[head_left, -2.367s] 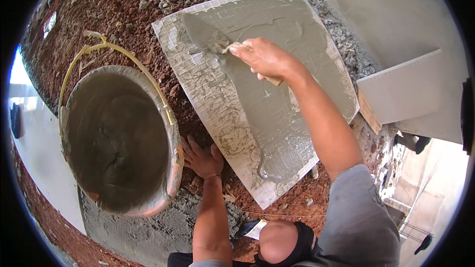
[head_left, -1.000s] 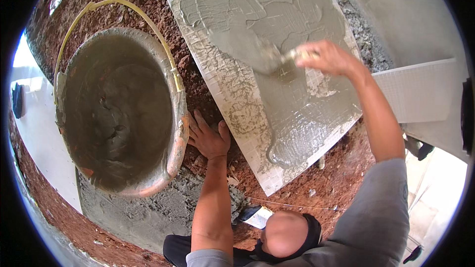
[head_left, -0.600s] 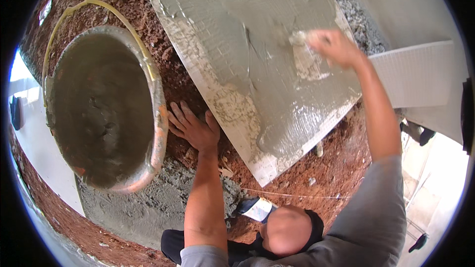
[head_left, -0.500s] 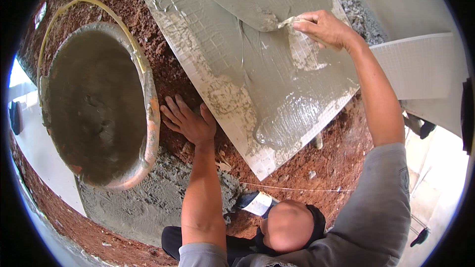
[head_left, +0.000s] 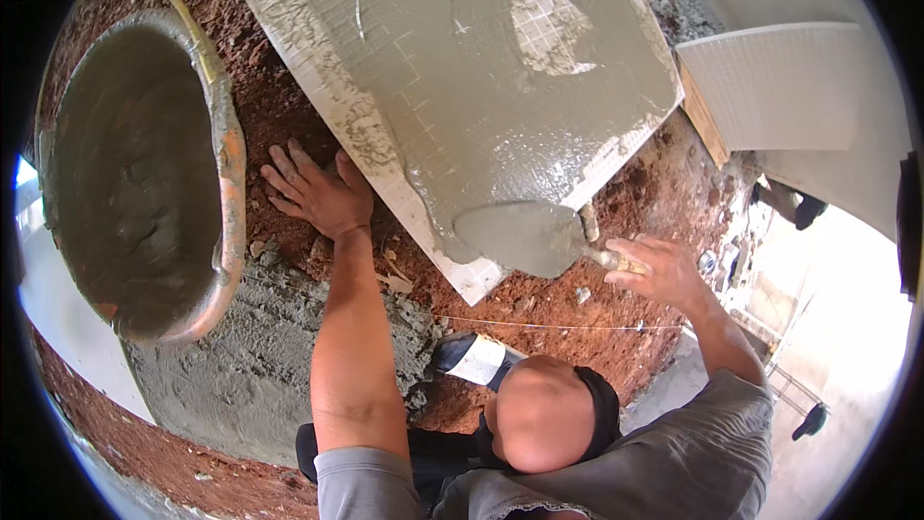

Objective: The person spreads cement on the floor using a trowel, then places a large white tile onto the cement and taps it into place with a rubber mallet. The person also wipes the tile surface with a blue cloth.

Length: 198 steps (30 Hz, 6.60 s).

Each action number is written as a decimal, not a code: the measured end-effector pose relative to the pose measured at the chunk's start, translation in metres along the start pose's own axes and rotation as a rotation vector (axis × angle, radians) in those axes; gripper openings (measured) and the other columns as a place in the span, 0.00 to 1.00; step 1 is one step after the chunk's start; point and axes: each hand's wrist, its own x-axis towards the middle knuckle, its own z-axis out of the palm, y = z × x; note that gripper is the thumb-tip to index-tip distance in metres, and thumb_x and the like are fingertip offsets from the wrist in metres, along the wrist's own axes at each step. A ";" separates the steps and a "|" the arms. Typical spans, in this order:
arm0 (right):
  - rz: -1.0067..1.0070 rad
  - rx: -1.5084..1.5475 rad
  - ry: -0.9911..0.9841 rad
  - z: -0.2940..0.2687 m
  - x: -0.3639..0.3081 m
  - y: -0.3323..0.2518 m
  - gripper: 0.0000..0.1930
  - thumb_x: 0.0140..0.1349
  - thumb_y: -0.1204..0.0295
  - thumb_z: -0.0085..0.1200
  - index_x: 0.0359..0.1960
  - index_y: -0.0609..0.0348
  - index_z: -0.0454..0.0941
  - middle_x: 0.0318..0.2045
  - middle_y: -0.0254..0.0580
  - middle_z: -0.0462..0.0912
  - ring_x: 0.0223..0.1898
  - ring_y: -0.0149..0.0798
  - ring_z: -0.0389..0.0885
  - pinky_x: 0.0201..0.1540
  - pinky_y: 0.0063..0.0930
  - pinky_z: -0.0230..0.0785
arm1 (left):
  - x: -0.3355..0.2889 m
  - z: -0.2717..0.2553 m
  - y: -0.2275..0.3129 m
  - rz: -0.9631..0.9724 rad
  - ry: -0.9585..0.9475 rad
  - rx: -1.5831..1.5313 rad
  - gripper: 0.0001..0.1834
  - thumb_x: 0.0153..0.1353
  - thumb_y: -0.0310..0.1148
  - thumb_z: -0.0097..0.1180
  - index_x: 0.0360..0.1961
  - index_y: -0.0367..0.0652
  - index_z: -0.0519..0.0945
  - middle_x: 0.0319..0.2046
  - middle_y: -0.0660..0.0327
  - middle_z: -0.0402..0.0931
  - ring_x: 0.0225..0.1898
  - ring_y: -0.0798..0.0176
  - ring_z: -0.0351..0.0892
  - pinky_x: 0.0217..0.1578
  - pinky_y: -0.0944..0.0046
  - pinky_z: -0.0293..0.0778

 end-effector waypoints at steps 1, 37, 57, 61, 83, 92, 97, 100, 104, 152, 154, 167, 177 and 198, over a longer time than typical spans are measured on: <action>-0.017 0.018 0.110 0.007 -0.004 -0.004 0.25 0.56 0.48 0.59 0.51 0.46 0.78 0.29 0.36 0.81 0.27 0.34 0.81 0.23 0.26 0.75 | 0.000 0.001 0.000 -0.001 0.008 -0.002 0.37 0.66 0.54 0.40 0.70 0.43 0.54 0.72 0.52 0.43 0.73 0.42 0.32 0.67 0.33 0.33; 0.903 0.650 0.182 -0.057 0.128 0.188 0.31 0.67 0.46 0.44 0.56 0.62 0.73 0.36 0.55 0.84 0.27 0.38 0.83 0.41 0.41 0.75 | -0.001 0.016 -0.016 0.000 0.071 0.088 0.39 0.64 0.55 0.47 0.71 0.51 0.52 0.73 0.63 0.43 0.74 0.49 0.36 0.68 0.38 0.37; 0.768 0.983 0.388 -0.140 0.303 0.134 0.24 0.68 0.51 0.47 0.39 0.66 0.73 0.23 0.45 0.78 0.17 0.35 0.76 0.16 0.32 0.71 | -0.001 0.002 -0.005 0.056 0.061 0.083 0.40 0.68 0.62 0.23 0.68 0.40 0.55 0.71 0.49 0.46 0.72 0.40 0.38 0.66 0.35 0.37; 0.658 1.016 0.271 -0.159 0.338 0.138 0.24 0.68 0.51 0.47 0.39 0.67 0.74 0.24 0.46 0.78 0.17 0.36 0.76 0.16 0.32 0.72 | -0.001 0.000 -0.004 0.070 0.050 0.103 0.41 0.67 0.63 0.23 0.68 0.39 0.55 0.71 0.47 0.46 0.72 0.38 0.39 0.66 0.34 0.36; 0.578 0.806 0.188 -0.149 0.345 0.090 0.26 0.68 0.50 0.45 0.46 0.66 0.75 0.26 0.50 0.81 0.19 0.39 0.80 0.21 0.34 0.73 | -0.001 -0.003 -0.004 0.076 0.030 0.036 0.41 0.67 0.63 0.24 0.67 0.38 0.57 0.71 0.46 0.47 0.72 0.37 0.39 0.66 0.33 0.34; 0.648 0.707 0.250 -0.106 0.273 0.090 0.28 0.68 0.50 0.46 0.54 0.64 0.73 0.24 0.40 0.76 0.21 0.31 0.74 0.22 0.26 0.69 | 0.001 0.000 0.000 0.058 0.055 -0.017 0.41 0.66 0.62 0.29 0.67 0.38 0.57 0.71 0.47 0.47 0.72 0.38 0.38 0.66 0.32 0.35; 0.456 0.477 0.118 -0.069 0.181 0.029 0.29 0.67 0.53 0.48 0.56 0.69 0.73 0.40 0.53 0.81 0.41 0.39 0.79 0.44 0.32 0.73 | -0.003 0.000 0.003 0.040 0.133 0.054 0.41 0.65 0.61 0.37 0.69 0.40 0.56 0.71 0.50 0.49 0.72 0.41 0.39 0.67 0.33 0.33; 0.348 0.381 0.104 -0.084 0.116 -0.022 0.23 0.66 0.58 0.51 0.54 0.64 0.75 0.35 0.47 0.82 0.36 0.34 0.77 0.42 0.30 0.70 | 0.000 -0.013 0.009 -0.078 -0.063 -0.120 0.39 0.65 0.54 0.44 0.69 0.38 0.57 0.70 0.46 0.51 0.72 0.41 0.43 0.66 0.32 0.31; 0.084 0.380 0.191 -0.132 0.095 -0.081 0.20 0.65 0.62 0.51 0.51 0.64 0.75 0.22 0.36 0.77 0.25 0.31 0.74 0.30 0.30 0.68 | -0.008 -0.049 0.019 -0.106 -0.023 -0.242 0.34 0.67 0.51 0.45 0.65 0.35 0.62 0.66 0.41 0.56 0.70 0.37 0.48 0.66 0.34 0.41; -0.515 -0.257 0.318 0.061 0.151 -0.521 0.18 0.69 0.58 0.45 0.52 0.56 0.72 0.36 0.45 0.80 0.35 0.41 0.83 0.35 0.38 0.78 | -0.616 -0.298 -0.314 -1.189 0.407 -1.047 0.21 0.69 0.37 0.48 0.55 0.31 0.71 0.46 0.52 0.78 0.40 0.63 0.79 0.44 0.64 0.75; -0.421 0.197 0.032 0.069 0.158 -0.527 0.17 0.70 0.59 0.44 0.52 0.57 0.72 0.33 0.41 0.79 0.31 0.36 0.81 0.31 0.34 0.78 | -0.617 -0.295 -0.322 -1.184 0.438 -1.088 0.21 0.70 0.37 0.47 0.55 0.31 0.71 0.45 0.51 0.78 0.40 0.63 0.79 0.44 0.64 0.75; -0.597 0.520 -0.112 0.271 0.074 -0.745 0.19 0.70 0.54 0.43 0.42 0.59 0.74 0.24 0.41 0.77 0.22 0.34 0.78 0.24 0.35 0.75 | -0.646 -0.276 -0.339 -1.234 0.536 -1.229 0.20 0.70 0.38 0.45 0.53 0.30 0.72 0.43 0.50 0.79 0.37 0.62 0.80 0.41 0.64 0.76; -0.536 -0.343 0.287 0.166 0.167 -0.643 0.24 0.69 0.54 0.40 0.63 0.47 0.65 0.49 0.53 0.80 0.49 0.54 0.80 0.52 0.48 0.71 | -0.656 -0.276 -0.343 -1.344 0.583 -1.213 0.22 0.72 0.43 0.42 0.56 0.36 0.70 0.41 0.54 0.79 0.34 0.65 0.80 0.36 0.67 0.74; -0.698 -0.076 -0.254 0.154 0.168 -0.716 0.33 0.61 0.43 0.52 0.63 0.48 0.70 0.40 0.48 0.82 0.34 0.38 0.82 0.37 0.39 0.79 | -0.626 -0.306 -0.331 -1.377 0.638 -1.133 0.26 0.72 0.41 0.40 0.64 0.37 0.59 0.43 0.51 0.78 0.35 0.63 0.80 0.38 0.65 0.74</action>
